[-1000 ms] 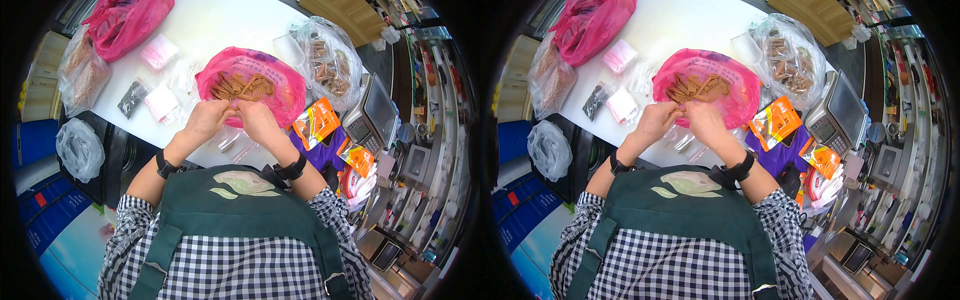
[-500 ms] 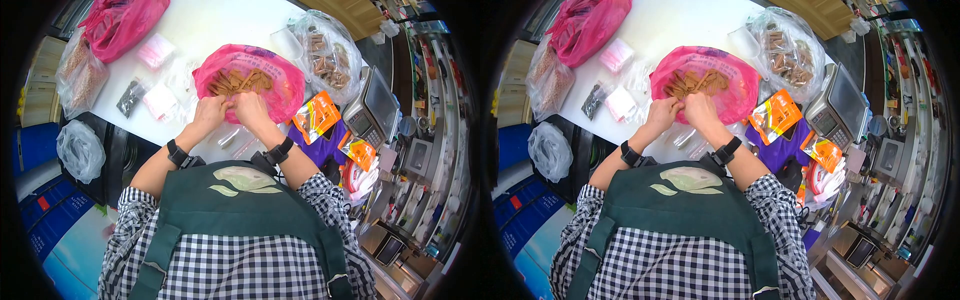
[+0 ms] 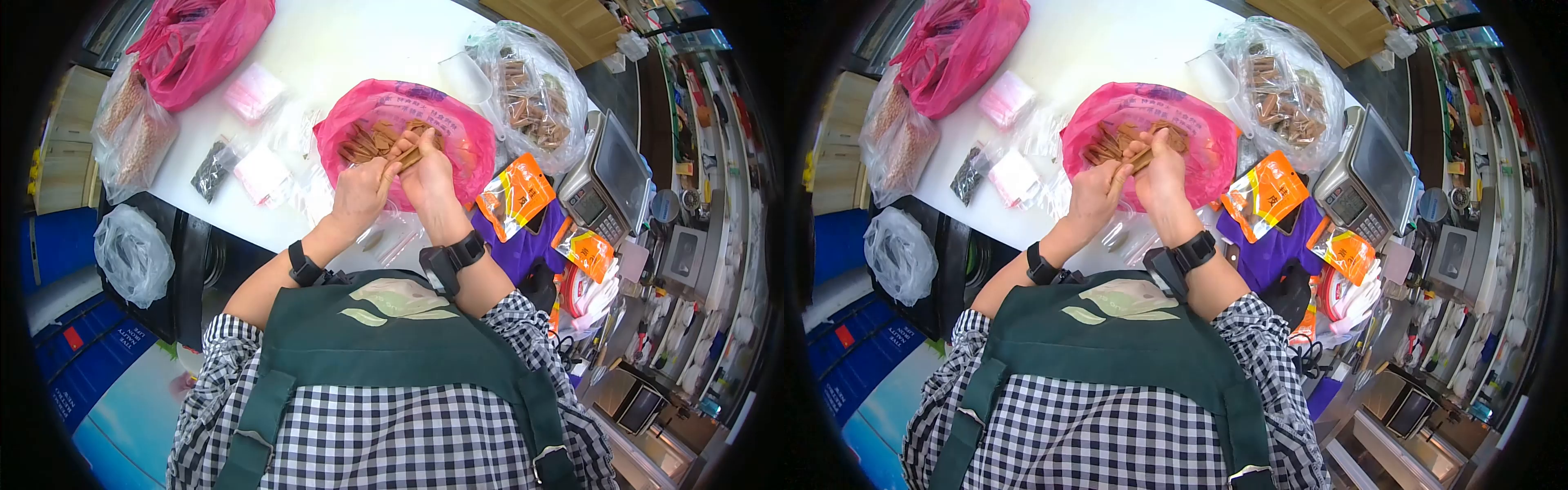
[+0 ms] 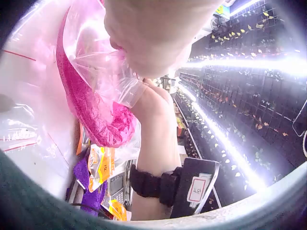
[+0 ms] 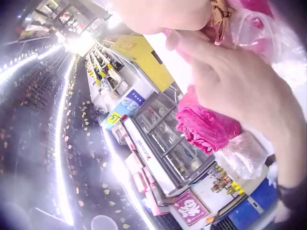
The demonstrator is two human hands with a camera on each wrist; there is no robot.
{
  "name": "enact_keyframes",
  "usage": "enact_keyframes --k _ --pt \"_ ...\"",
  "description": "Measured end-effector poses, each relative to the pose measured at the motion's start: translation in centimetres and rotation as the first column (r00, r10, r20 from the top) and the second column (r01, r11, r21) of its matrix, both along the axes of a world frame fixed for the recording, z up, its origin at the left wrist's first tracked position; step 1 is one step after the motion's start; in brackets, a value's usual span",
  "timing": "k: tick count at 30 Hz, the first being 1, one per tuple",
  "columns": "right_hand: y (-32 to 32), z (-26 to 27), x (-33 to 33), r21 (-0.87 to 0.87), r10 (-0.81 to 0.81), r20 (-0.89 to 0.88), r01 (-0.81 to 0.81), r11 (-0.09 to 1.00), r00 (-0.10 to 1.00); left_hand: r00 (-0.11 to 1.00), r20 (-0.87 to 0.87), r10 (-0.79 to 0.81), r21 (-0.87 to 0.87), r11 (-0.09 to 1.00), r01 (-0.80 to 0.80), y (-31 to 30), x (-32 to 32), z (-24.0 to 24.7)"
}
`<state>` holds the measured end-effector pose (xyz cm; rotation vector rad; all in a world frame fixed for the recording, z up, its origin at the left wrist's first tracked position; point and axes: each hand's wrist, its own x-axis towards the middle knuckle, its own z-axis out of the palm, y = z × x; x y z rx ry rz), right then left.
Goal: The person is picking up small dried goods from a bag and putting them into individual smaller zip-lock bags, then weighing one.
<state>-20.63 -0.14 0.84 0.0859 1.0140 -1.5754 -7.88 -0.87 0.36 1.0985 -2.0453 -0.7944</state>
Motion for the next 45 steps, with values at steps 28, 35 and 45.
enact_keyframes --k 28,35,45 --pt "0.3 -2.2 0.8 0.019 0.043 0.298 -0.051 0.999 0.954 0.819 0.47 -0.329 -0.057 0.915 0.4 -0.9 1.3 0.2" --pt "1.4 0.2 -1.2 0.121 0.55 -0.157 -0.537 0.835 0.82 0.528 0.534 -0.66 0.214 0.71 0.671 -2.7 5.2 -2.7" --pt "0.8 -1.7 -2.5 0.078 0.278 -0.102 -0.271 0.959 0.955 0.929 -0.255 -0.267 0.738 0.567 0.365 -2.5 1.0 0.2"
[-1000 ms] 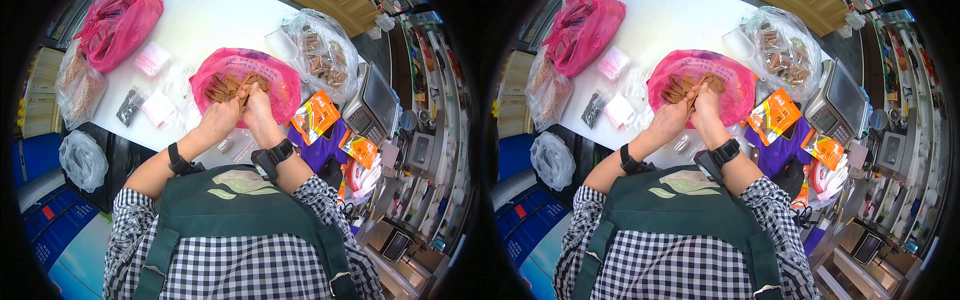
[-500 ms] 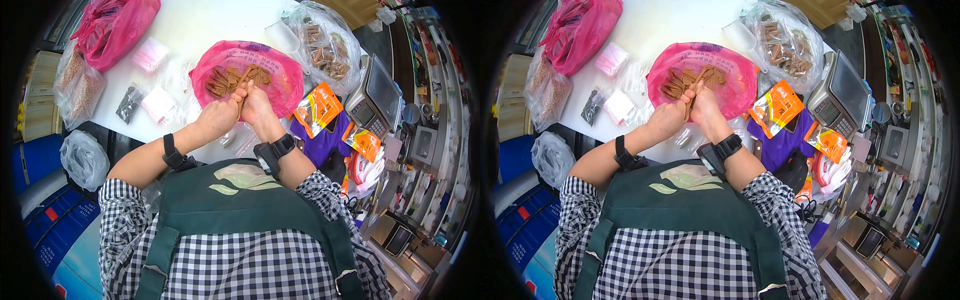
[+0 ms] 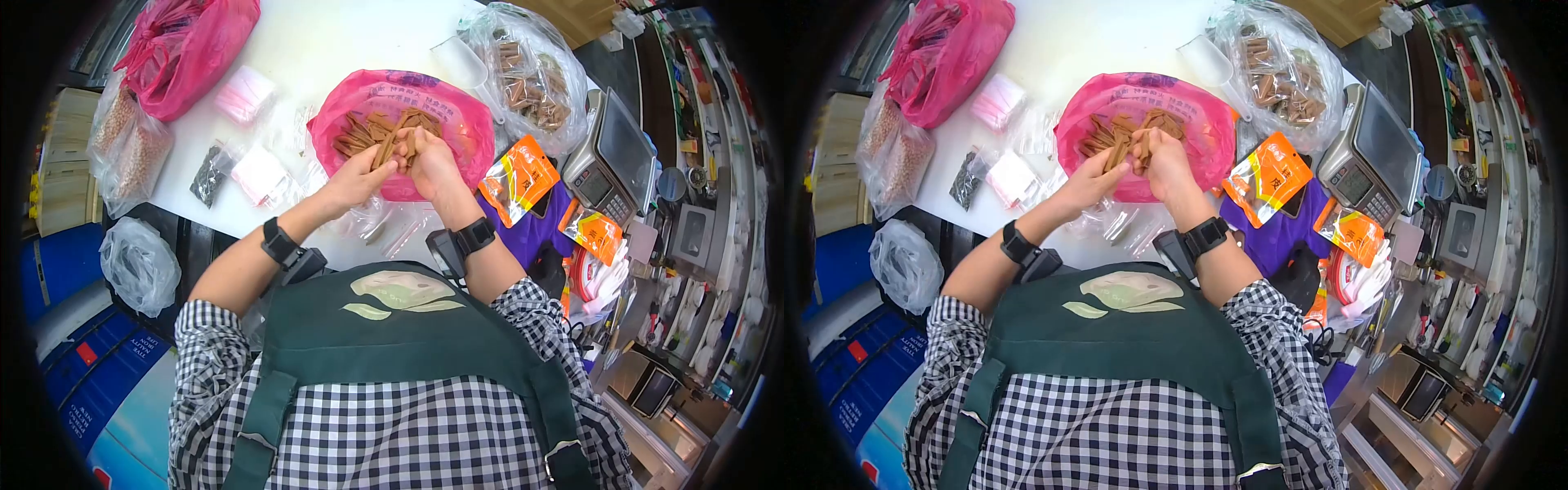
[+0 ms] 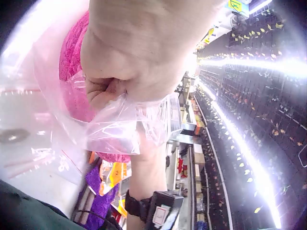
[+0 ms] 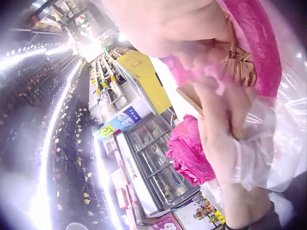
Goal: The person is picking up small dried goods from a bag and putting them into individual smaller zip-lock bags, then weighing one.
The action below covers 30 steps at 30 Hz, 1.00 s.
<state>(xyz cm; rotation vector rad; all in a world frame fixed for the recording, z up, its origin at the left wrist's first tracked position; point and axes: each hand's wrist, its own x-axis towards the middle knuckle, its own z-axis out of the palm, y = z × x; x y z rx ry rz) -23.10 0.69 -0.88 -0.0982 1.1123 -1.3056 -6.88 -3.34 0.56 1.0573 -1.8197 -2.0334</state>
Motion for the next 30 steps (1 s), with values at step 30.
enact_keyframes --k 30 --pt "-4.5 -3.5 -3.0 0.38 0.132 -0.902 -0.611 0.694 -0.41 0.99 -0.008 0.138 -0.244 0.96 -0.136 3.5 5.3 1.3"
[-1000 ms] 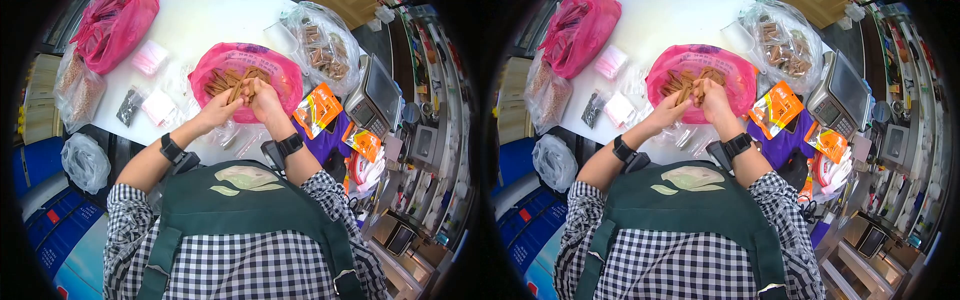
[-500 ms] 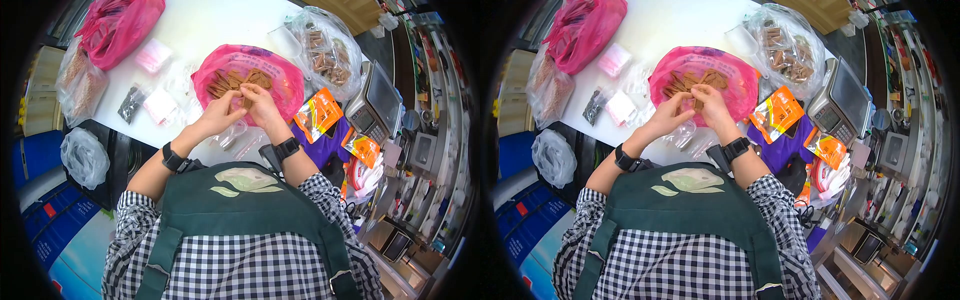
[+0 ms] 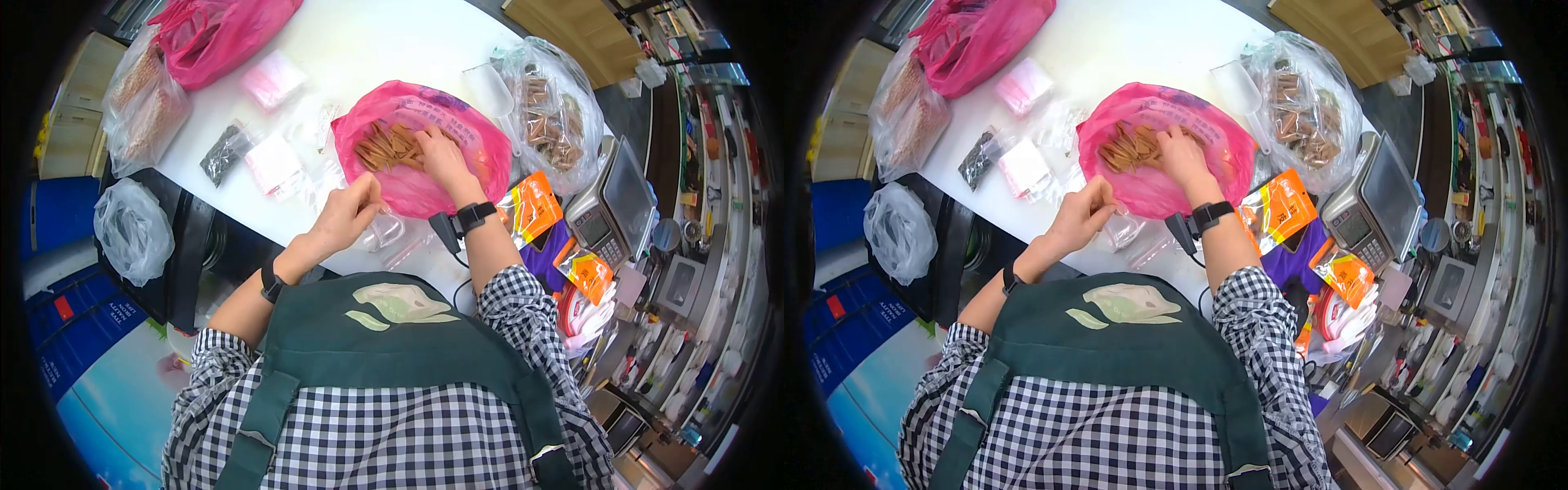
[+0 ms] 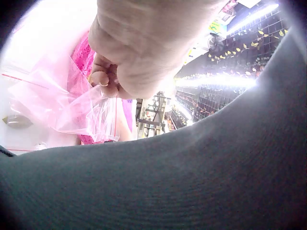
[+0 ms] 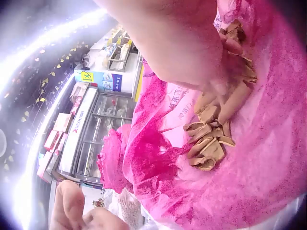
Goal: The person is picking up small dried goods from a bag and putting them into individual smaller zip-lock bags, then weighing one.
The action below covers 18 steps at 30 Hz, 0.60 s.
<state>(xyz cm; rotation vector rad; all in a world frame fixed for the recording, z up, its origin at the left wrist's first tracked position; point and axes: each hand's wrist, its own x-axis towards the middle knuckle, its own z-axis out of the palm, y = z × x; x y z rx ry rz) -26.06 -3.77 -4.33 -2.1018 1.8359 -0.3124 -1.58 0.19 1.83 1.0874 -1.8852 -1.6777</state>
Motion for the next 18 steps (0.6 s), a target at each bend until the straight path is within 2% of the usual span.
enact_keyframes --k 1,2,4,7,9,11,14,18 --pt "0.2 -0.4 0.0 0.036 -0.005 -0.025 0.006 0.999 1.0 0.999 0.033 -0.014 -0.096 0.995 0.017 0.0 0.2 -0.4" --pt "0.4 -0.7 0.0 0.072 -0.011 -0.051 0.014 0.997 0.999 1.0 0.029 -0.004 -0.096 0.995 0.007 0.1 0.3 -0.9" --pt "1.1 -0.7 0.5 0.037 0.01 -0.104 -0.006 0.999 0.995 0.995 -0.047 -0.093 -0.341 0.937 0.071 0.3 0.3 -1.7" --pt "1.5 -0.3 0.9 -0.006 0.012 -0.172 -0.014 1.0 0.985 0.993 0.041 -0.109 -0.381 0.917 0.117 0.5 -0.3 -2.3" --pt "1.2 -0.2 0.8 -0.015 0.009 -0.187 -0.012 1.0 0.982 0.994 0.026 -0.105 -0.405 0.908 0.106 0.5 -0.8 -2.3" --pt "0.9 -0.4 0.8 0.057 -0.028 -0.088 0.033 0.998 0.996 0.995 0.015 -0.103 -0.429 0.898 0.099 0.3 -1.1 -2.1" --pt "0.4 -0.5 0.9 0.106 -0.093 -0.12 0.106 0.989 0.988 0.996 0.02 -0.091 -0.415 0.905 0.091 0.1 -1.4 -1.6" --pt "1.0 -1.1 0.8 0.013 -0.151 -0.054 0.152 0.988 0.987 0.998 0.019 -0.054 -0.418 0.907 0.057 0.0 -1.9 -1.6"
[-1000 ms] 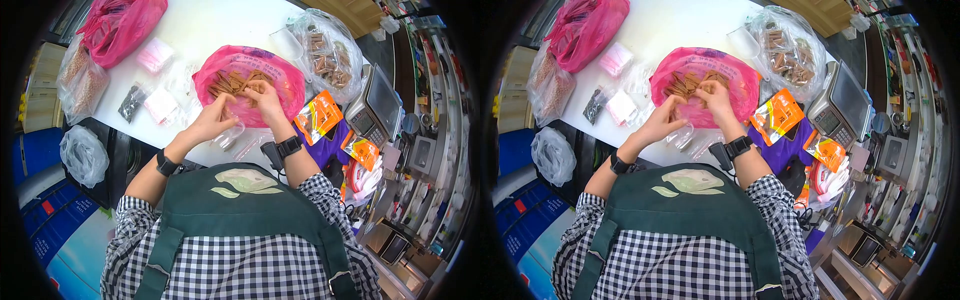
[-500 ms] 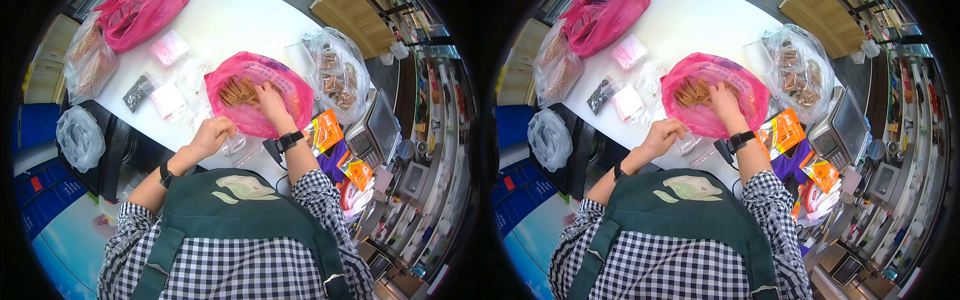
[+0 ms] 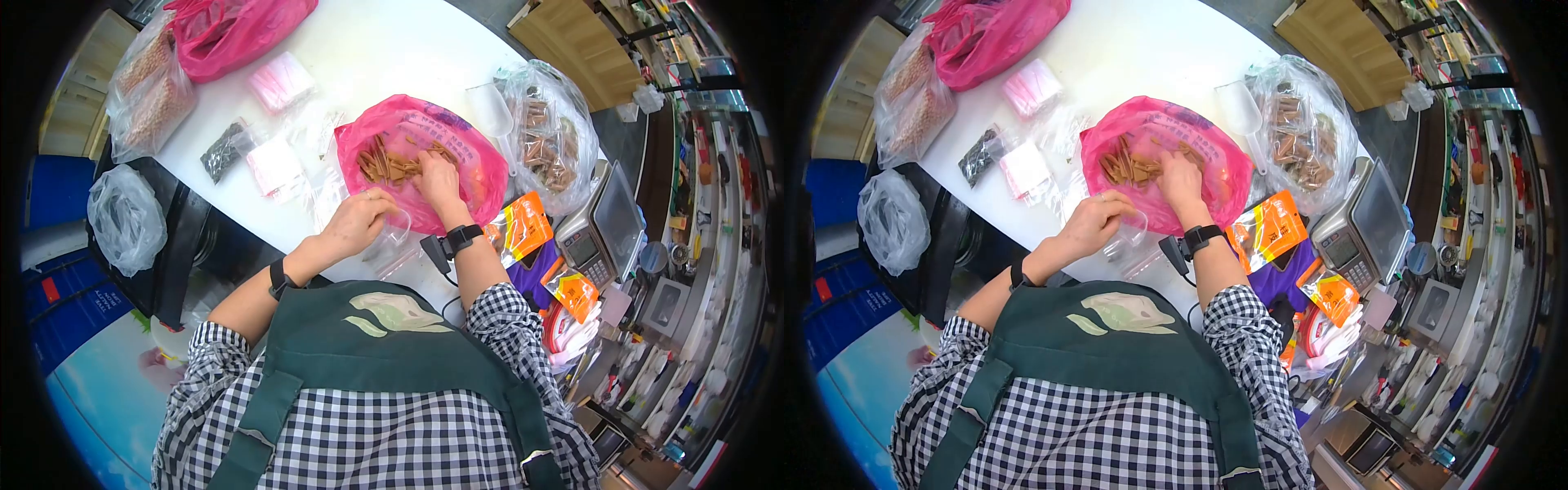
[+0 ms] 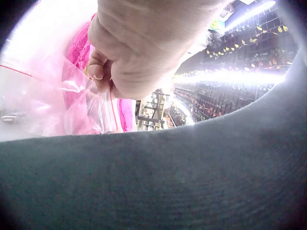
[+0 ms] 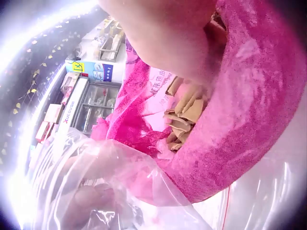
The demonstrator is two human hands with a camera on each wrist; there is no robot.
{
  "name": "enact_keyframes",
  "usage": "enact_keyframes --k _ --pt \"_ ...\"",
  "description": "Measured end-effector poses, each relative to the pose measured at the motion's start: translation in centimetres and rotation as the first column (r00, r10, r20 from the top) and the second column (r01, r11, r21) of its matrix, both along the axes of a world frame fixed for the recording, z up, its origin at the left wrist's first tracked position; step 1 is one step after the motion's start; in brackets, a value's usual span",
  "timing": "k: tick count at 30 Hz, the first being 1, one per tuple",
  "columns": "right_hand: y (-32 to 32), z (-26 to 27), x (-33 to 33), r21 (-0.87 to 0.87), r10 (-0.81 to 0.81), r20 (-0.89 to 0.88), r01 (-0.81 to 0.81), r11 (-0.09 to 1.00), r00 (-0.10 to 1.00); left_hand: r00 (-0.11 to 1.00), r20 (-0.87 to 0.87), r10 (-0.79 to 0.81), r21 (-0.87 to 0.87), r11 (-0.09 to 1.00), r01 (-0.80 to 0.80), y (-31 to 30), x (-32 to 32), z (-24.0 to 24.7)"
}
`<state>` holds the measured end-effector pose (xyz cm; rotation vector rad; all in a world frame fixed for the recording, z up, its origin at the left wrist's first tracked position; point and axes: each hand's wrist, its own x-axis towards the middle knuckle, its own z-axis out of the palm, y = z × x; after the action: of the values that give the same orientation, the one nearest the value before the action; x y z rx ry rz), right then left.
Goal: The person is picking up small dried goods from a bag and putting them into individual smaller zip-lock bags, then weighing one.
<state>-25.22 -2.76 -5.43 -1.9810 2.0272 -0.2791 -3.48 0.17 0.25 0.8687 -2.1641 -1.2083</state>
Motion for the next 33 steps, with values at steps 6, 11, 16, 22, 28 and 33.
enact_keyframes --k 6,11,16,22,28,33 --pt "0.5 -0.1 -1.1 0.05 -0.04 0.026 0.038 0.998 0.999 0.999 -0.012 0.047 0.013 0.999 -0.047 -0.1 -0.2 0.0" --pt "1.2 0.6 -1.8 -0.053 -0.13 0.228 0.145 0.988 0.965 0.999 0.004 0.053 0.064 0.997 -0.053 -0.2 -0.4 0.1" --pt "1.6 1.3 -2.3 0.291 -0.394 0.82 0.289 0.912 0.416 0.997 0.017 0.075 0.098 0.992 -0.077 -0.3 -0.8 -0.2" --pt "3.5 8.7 0.7 -0.042 -0.133 0.688 0.221 0.974 0.714 0.994 0.009 0.111 0.055 0.992 -0.112 -0.4 -2.1 -0.7" --pt "5.7 9.8 3.5 -0.389 0.216 0.319 -0.08 0.918 0.923 0.982 0.026 0.185 0.051 0.981 -0.186 -0.6 -3.1 0.1" --pt "6.4 8.6 3.8 -0.333 0.248 0.211 -0.169 0.928 0.945 0.984 0.03 0.177 0.077 0.981 -0.179 -0.7 -2.9 0.0"
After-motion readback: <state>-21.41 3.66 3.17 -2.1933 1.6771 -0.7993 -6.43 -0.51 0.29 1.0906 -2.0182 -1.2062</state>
